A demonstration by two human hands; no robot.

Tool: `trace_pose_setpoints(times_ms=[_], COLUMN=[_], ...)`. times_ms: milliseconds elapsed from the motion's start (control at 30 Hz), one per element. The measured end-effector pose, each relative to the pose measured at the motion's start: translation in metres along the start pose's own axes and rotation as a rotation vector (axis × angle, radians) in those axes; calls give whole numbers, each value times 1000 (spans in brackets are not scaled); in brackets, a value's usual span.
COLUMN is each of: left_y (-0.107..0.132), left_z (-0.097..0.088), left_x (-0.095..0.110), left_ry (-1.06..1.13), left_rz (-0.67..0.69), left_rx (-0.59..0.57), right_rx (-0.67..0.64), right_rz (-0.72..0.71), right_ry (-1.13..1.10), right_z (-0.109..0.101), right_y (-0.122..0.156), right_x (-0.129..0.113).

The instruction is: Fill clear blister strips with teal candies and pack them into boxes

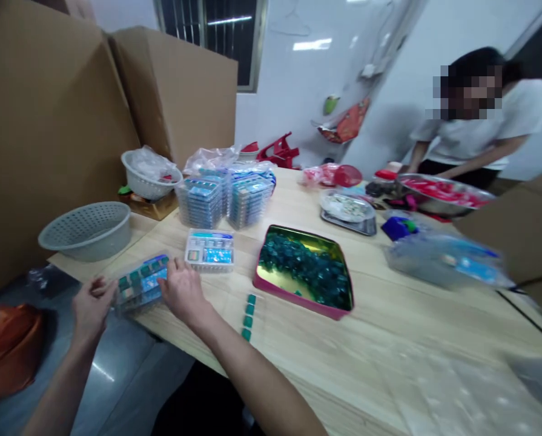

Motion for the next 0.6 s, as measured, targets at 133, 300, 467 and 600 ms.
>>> trace_pose_setpoints(times_ms=[133,300,467,600], left_y=[69,240,298,281], left_z=[11,99,115,86], left_x=[90,160,137,124], left_ry=[-232,-173,-184,71], left_rz=[560,1227,1301,1355], left_rx=[35,-817,-942,-718], right_rx=[82,-110,-202,-216], right_rz=[-1,208,92,-63], right_ry=[-136,-9,-108,-184], right_z=[-36,-46,-47,-42], right_y=[51,113,183,223], right_x=[48,139,140,116])
Point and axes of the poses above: each hand's wrist, its own y-axis away from the middle knuckle, its own z-axis out of the palm, x = y × z, the point moved 9 cm from there along -y, towards the middle knuckle, and after that the axes turned 6 degrees about -x, right-handed, at the moved point
